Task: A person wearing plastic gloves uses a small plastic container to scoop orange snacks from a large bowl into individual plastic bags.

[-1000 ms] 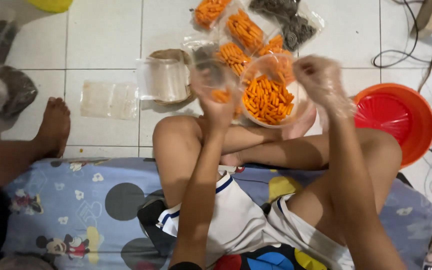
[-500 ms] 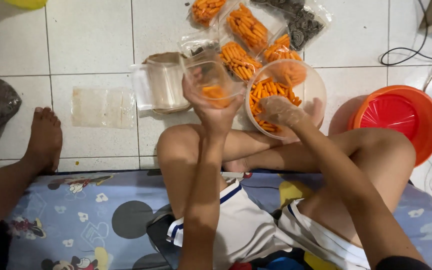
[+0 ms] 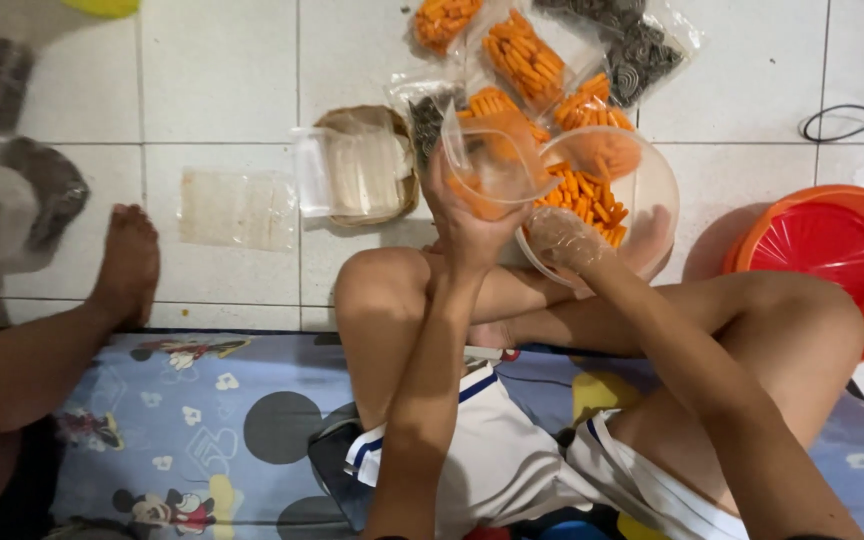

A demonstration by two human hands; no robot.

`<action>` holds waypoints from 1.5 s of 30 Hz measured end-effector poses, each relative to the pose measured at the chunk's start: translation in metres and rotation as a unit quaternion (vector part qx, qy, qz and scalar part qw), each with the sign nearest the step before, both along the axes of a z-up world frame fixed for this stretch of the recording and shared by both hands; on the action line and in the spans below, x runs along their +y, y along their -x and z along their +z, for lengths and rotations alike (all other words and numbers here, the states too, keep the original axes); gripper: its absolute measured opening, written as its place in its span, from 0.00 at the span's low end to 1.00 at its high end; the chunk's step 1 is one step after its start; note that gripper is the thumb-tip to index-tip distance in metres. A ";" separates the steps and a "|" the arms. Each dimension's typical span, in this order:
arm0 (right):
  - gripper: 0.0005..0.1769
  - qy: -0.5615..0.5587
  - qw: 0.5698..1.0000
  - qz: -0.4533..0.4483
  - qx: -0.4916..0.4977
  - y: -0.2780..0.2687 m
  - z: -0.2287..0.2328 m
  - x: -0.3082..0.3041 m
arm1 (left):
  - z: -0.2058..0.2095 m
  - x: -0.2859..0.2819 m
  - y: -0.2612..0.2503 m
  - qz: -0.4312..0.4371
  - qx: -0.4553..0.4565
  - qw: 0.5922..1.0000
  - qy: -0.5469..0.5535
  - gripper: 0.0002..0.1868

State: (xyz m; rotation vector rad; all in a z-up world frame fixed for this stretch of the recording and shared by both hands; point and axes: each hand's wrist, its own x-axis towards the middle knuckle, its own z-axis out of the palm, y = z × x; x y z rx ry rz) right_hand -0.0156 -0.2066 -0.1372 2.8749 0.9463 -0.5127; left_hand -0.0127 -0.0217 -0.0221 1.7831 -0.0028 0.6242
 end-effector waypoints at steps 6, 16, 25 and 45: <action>0.13 -0.087 0.990 -0.051 -0.099 0.017 -0.043 0.001 | -0.004 -0.005 0.009 0.020 -0.035 0.997 -0.067 0.59; 0.13 -0.353 0.844 -0.365 -0.171 0.008 0.173 -0.032 | 0.012 -0.013 0.030 0.009 -0.157 0.962 -0.224 0.51; 0.10 -0.403 0.892 -0.067 -0.194 0.055 0.257 -0.008 | 0.018 -0.021 0.048 -0.015 -0.213 0.941 -0.263 0.47; 0.24 -0.093 0.940 -0.266 0.193 -0.007 0.106 -0.004 | 0.045 0.006 0.027 0.167 0.034 0.983 0.065 0.57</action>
